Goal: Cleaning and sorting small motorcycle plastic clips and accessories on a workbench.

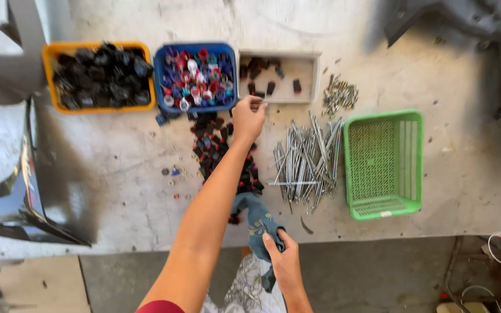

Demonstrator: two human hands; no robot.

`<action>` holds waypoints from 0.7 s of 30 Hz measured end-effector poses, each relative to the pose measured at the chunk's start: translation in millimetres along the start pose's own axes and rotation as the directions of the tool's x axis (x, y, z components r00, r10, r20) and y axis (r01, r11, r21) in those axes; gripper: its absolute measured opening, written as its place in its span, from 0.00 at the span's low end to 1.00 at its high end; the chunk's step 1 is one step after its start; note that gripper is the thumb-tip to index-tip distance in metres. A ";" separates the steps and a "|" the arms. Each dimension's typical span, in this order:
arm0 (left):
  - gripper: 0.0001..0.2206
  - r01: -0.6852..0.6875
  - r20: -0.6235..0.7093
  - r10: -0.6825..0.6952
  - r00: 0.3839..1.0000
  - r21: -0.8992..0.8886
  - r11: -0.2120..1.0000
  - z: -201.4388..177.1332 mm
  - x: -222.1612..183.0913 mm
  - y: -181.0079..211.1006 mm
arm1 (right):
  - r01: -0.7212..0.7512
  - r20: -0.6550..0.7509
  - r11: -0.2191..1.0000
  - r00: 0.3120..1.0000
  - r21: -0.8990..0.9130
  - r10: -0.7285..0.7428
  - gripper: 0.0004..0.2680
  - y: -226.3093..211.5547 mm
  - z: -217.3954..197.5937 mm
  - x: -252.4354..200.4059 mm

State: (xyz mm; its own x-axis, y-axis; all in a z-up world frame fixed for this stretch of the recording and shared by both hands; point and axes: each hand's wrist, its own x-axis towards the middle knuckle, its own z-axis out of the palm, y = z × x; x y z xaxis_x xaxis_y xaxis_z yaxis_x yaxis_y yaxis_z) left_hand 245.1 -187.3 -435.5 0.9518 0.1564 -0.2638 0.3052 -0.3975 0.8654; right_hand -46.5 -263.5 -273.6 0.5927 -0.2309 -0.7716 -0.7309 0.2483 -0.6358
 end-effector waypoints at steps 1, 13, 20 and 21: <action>0.10 0.026 0.004 -0.026 1.000 0.009 1.000 0.1 -20.7 -33.1 | -0.027 0.001 1.000 1.000 -0.006 0.027 0.07 5.6 -4.6 -8.1; 0.05 -0.823 0.685 0.471 0.556 0.535 0.193 -15.2 -27.5 -98.5 | 0.109 -0.030 0.988 0.993 -0.105 -0.113 0.06 -13.1 -8.6 -10.1; 0.08 0.092 0.339 0.056 0.939 -0.404 0.910 -115.5 -143.7 61.2 | 0.441 0.026 0.794 0.880 -0.419 -0.475 0.06 -71.1 10.1 -58.6; 0.10 0.237 0.382 -0.011 0.924 -0.549 0.802 -132.0 -165.3 69.1 | 0.539 0.094 0.712 0.822 -0.449 -0.562 0.04 -83.1 15.1 -69.1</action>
State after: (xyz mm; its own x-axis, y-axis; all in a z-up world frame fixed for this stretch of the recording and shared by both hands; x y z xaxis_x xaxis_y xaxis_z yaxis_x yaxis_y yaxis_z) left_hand 104.9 -121.3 -275.8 0.8877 -0.1966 -0.4164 0.4533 0.2142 0.8652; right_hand -21.6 -253.9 -167.8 0.9298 -0.2406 -0.2785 -0.3531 -0.3701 -0.8592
